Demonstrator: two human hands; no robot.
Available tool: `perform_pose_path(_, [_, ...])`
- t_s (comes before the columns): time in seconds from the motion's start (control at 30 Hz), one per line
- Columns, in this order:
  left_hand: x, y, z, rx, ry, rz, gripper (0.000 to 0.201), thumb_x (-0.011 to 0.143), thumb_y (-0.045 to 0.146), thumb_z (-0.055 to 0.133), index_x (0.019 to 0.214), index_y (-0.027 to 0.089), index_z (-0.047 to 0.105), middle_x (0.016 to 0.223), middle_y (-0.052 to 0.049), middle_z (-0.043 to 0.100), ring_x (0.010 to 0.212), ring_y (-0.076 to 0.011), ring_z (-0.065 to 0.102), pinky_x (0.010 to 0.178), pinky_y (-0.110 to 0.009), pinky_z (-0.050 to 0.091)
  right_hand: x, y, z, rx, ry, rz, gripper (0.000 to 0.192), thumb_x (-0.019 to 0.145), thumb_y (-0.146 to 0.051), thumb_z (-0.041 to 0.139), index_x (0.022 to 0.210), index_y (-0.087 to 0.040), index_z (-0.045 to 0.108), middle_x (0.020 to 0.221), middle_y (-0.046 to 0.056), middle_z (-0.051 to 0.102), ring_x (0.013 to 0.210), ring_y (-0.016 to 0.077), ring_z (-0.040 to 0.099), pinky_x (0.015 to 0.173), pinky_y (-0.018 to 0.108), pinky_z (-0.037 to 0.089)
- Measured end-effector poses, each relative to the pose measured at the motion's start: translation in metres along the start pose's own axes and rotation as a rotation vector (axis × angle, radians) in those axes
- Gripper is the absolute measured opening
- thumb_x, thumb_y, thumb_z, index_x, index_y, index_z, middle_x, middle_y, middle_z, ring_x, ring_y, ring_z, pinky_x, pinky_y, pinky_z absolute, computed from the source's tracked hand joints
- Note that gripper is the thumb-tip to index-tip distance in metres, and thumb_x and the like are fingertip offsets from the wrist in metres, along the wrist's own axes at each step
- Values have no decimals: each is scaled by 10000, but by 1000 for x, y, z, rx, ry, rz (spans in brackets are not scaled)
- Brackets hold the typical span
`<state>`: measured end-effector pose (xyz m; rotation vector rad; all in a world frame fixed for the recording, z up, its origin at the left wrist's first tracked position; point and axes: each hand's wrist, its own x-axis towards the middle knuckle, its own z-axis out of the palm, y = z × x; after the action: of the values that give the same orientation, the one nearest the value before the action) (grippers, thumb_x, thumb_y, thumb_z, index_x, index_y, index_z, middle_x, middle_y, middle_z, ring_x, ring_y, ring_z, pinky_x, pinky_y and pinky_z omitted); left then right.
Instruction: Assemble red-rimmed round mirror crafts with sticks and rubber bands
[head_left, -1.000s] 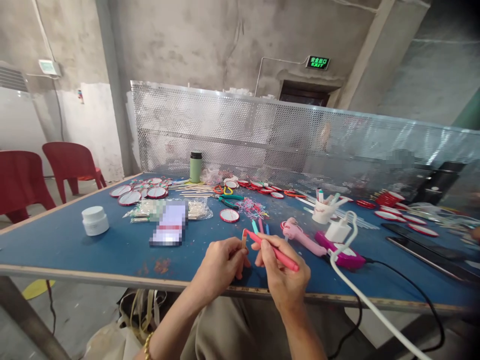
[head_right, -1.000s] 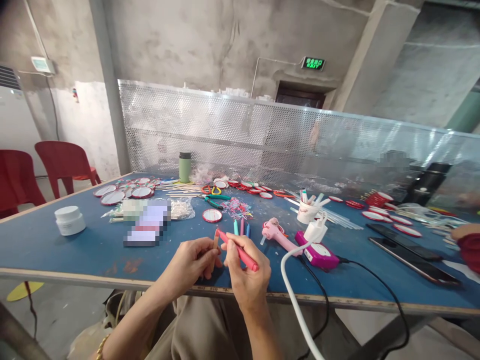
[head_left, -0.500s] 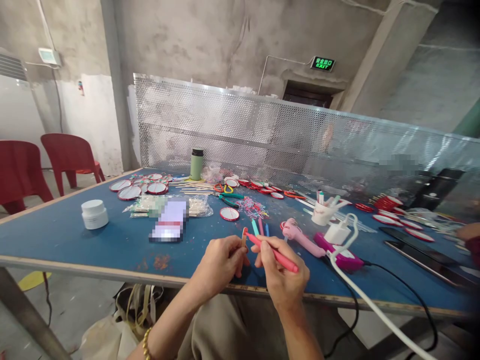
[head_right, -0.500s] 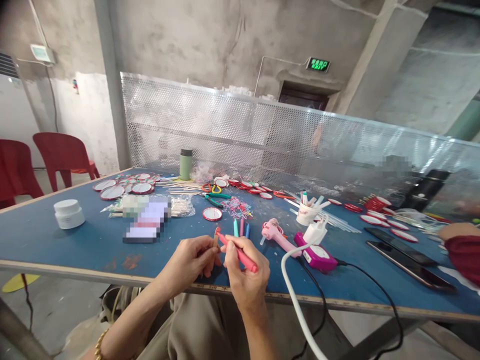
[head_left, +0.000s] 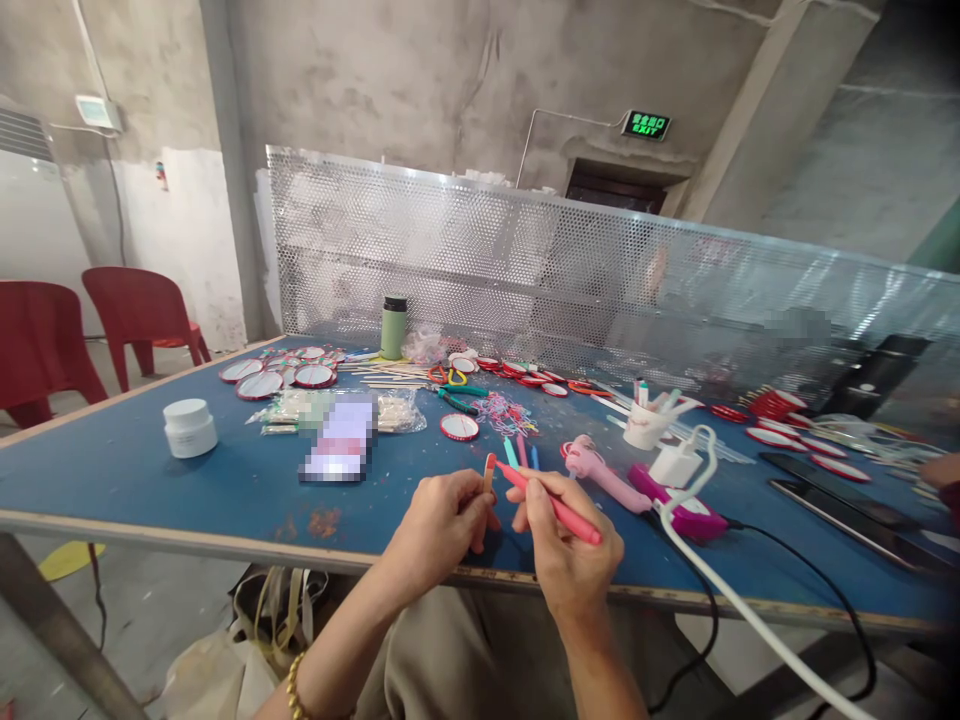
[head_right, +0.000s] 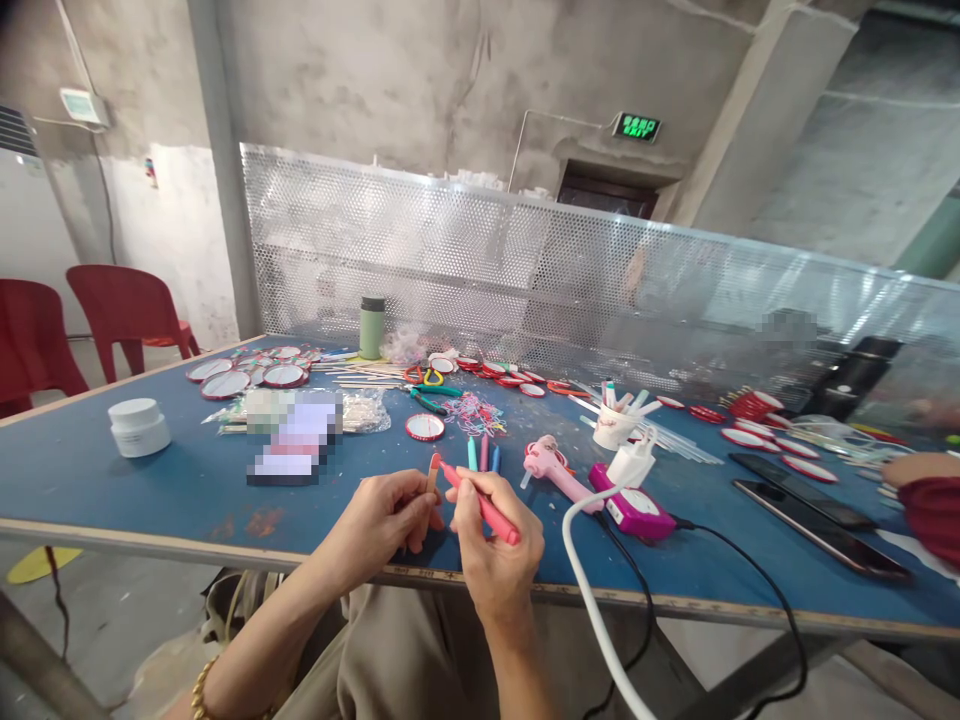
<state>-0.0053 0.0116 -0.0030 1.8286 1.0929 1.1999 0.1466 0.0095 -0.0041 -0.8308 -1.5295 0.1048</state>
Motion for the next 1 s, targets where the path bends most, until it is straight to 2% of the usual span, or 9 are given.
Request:
perform_pose_path(0.37, [0, 2, -1, 1, -2, -16, 304, 918, 305, 456, 731, 186, 664, 525, 19, 606, 507, -121, 562, 562, -213, 397, 1, 0, 0, -9, 2, -30, 136, 938, -227, 574, 948, -194, 706, 736, 5, 713, 483, 93, 585, 547, 235, 533])
perform_pose_path(0.57, [0, 4, -2, 10, 4, -11, 297, 913, 290, 460, 715, 189, 657, 522, 23, 603, 509, -115, 561, 575, -209, 402, 2, 2, -1, -30, -24, -41, 137, 939, -236, 575, 943, -205, 709, 753, -1, 713, 529, 96, 610, 609, 238, 549])
perform_pose_path(0.73, [-1, 5, -1, -38, 9, -15, 260, 887, 259, 466, 703, 190, 636, 532, 23, 607, 502, -115, 566, 557, -204, 407, 1, 1, -2, -5, -18, -49, 139, 939, -228, 576, 978, -217, 709, 805, 3, 734, 528, 90, 616, 523, 206, 520])
perform_pose_path(1.0, [1, 5, -1, -62, 20, 8, 239, 872, 244, 470, 696, 193, 624, 542, 27, 613, 498, -112, 561, 561, -203, 414, 5, -1, -2, -88, -1, -70, 143, 934, -269, 583, 914, -209, 712, 695, -18, 692, 498, 86, 605, 529, 204, 508])
